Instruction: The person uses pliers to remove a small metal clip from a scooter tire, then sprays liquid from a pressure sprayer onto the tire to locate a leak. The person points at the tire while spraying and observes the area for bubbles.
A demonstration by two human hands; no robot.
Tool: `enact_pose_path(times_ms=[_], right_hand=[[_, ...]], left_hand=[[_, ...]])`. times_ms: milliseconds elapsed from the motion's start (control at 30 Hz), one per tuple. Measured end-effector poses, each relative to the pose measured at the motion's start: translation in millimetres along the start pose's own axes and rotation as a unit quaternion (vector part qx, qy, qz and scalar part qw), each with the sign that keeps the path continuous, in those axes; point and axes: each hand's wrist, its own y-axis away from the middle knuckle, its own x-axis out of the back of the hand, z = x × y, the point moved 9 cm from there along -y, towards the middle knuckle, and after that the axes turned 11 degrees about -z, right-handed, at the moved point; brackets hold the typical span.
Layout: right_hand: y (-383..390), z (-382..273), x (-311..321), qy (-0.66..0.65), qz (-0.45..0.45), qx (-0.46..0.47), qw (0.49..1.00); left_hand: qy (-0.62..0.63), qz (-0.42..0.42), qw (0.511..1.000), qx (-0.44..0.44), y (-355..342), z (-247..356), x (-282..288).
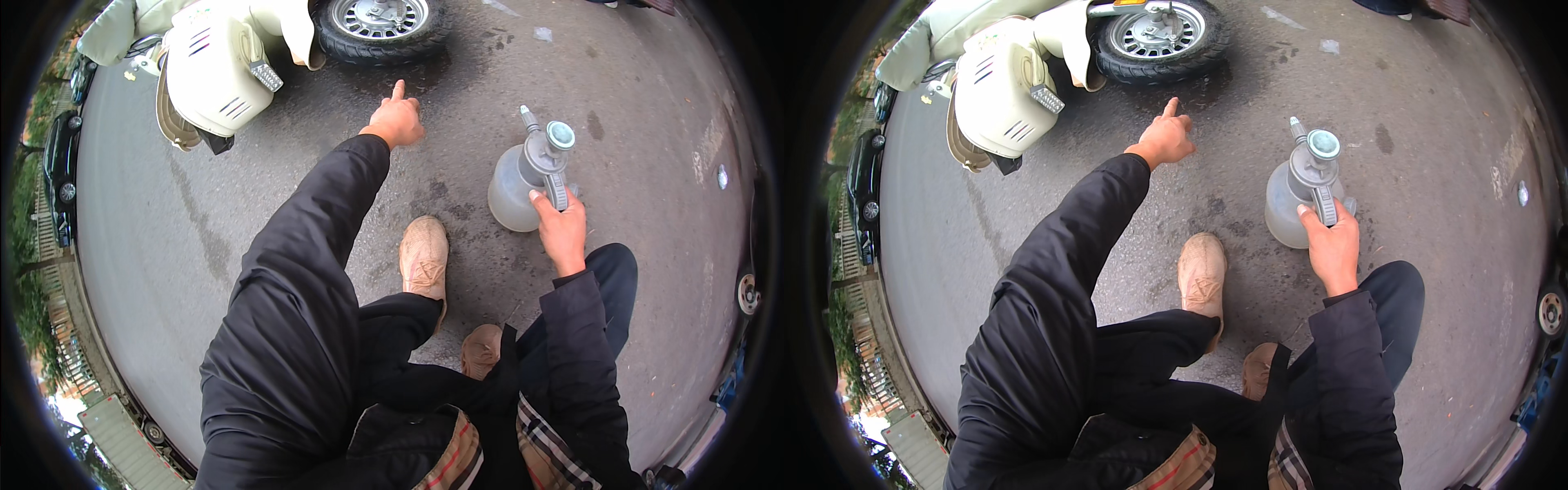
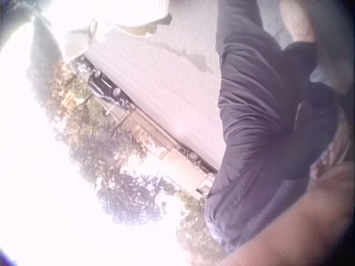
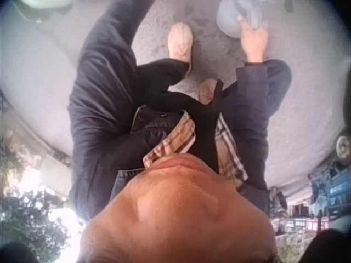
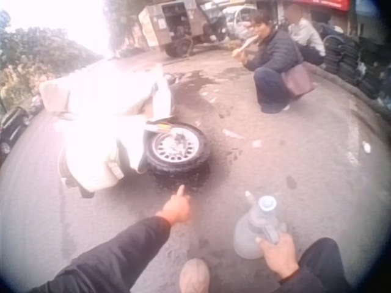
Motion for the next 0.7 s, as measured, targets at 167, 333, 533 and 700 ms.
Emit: enact_pose_path(times_ms=[167,333,533,700], right_hand=[[1,1,2,0.005,0.005,0.002,1.000],[0,1,2,-0.001,0.005,0.005,1.000],[0,3,0,-0.016,-0.003,-0.006,1.000],[-1,-2,0,0.009,0.013,0.031,0.999]], left_hand=[[0.004,-0.004,1.000,-0.002,-12,-3,8],[0.031,0.052,0.998,0.010,-10,-5,23],[0.060,0.042,0.996,0.048,-5,-7,28],[0.052,0.068,0.993,0.083,6,-13,30]])
